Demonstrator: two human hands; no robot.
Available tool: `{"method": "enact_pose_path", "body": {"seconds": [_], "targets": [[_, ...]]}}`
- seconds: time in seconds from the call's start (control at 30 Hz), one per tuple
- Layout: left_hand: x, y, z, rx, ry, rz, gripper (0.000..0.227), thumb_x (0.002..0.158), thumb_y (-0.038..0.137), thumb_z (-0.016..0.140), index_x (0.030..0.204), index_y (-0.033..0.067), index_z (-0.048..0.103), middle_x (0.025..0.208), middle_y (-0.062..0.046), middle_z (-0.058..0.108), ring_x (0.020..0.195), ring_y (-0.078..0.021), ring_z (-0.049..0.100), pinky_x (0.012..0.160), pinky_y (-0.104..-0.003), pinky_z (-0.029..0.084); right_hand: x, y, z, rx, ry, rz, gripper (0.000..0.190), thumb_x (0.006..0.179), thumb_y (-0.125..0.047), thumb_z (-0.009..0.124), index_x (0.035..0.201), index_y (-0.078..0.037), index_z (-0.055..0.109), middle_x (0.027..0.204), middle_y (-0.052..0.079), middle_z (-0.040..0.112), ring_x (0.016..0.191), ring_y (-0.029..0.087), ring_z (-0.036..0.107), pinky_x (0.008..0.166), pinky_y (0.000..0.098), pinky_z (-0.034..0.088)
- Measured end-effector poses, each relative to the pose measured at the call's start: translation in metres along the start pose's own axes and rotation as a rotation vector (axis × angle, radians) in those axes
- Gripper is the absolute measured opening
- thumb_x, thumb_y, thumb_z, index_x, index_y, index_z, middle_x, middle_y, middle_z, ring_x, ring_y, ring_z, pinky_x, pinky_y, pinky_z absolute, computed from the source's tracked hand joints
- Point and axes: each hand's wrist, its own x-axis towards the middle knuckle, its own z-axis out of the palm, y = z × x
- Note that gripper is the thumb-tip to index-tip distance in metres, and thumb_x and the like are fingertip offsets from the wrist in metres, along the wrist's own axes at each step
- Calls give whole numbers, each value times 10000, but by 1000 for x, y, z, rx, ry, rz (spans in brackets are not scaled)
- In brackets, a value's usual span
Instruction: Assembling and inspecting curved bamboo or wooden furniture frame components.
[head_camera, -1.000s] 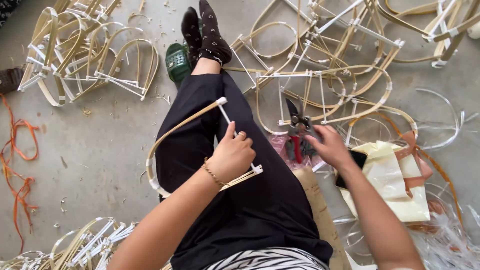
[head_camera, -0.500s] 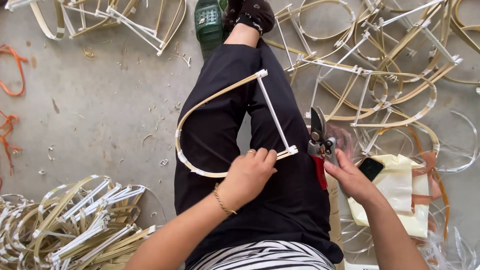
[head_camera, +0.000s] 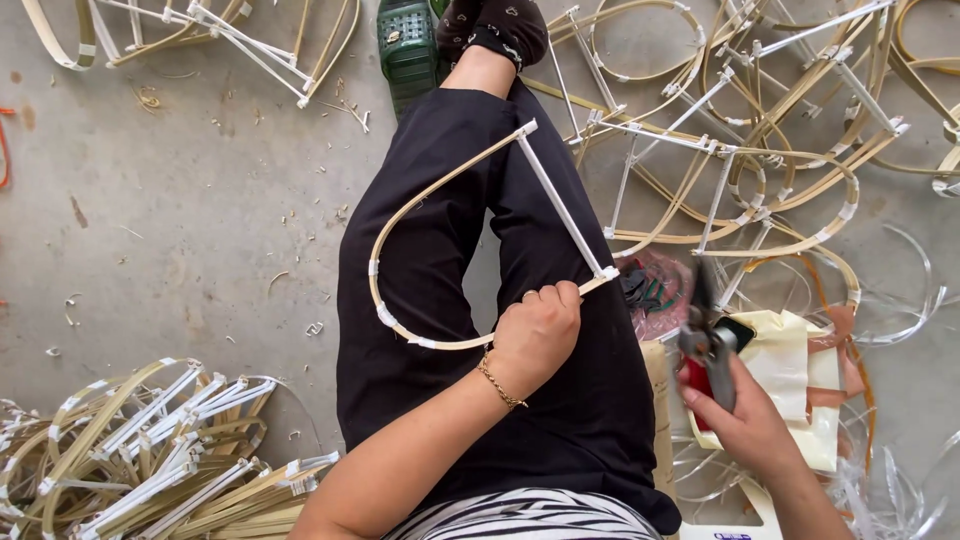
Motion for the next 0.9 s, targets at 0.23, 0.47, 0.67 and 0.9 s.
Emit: {"method": "enact_pose_path", "body": {"seconds": [0.23,0.47,0.67,0.9], "targets": [[-4,5,8,87,-46,-56,159,936,145,631,815,68,563,613,-31,569,508,-162,630,394,-300,520,-7,-24,15,273,-236,170,494,1002,-270,443,1460,-87,453,961,76,676,776,154,659,665,323,572],[-1,0,11,121,15,-15,142,935,144,626,827,78,561,621,-17,550,504,-147,609,409,-284,512,12,-64,31,-179,-267,280,627,1004,-338,490,1607,-194,403,827,68,698,665,150,656,594,305,549],[-3,2,12,156,6,0,172,968,170,613,832,74,570,595,1,536,467,-113,587,378,-264,492,5,-58,22,-83,-224,70,587,996,-285,482,1558,-139,400,850,58,712,692,148,671,637,288,569],[-6,1,11,177,27,-1,174,978,185,620,843,89,569,610,2,539,497,-126,600,395,-267,493,9,-63,27,-299,-244,201,561,984,-282,517,1532,-184,449,778,59,684,653,149,663,614,294,559]]}}
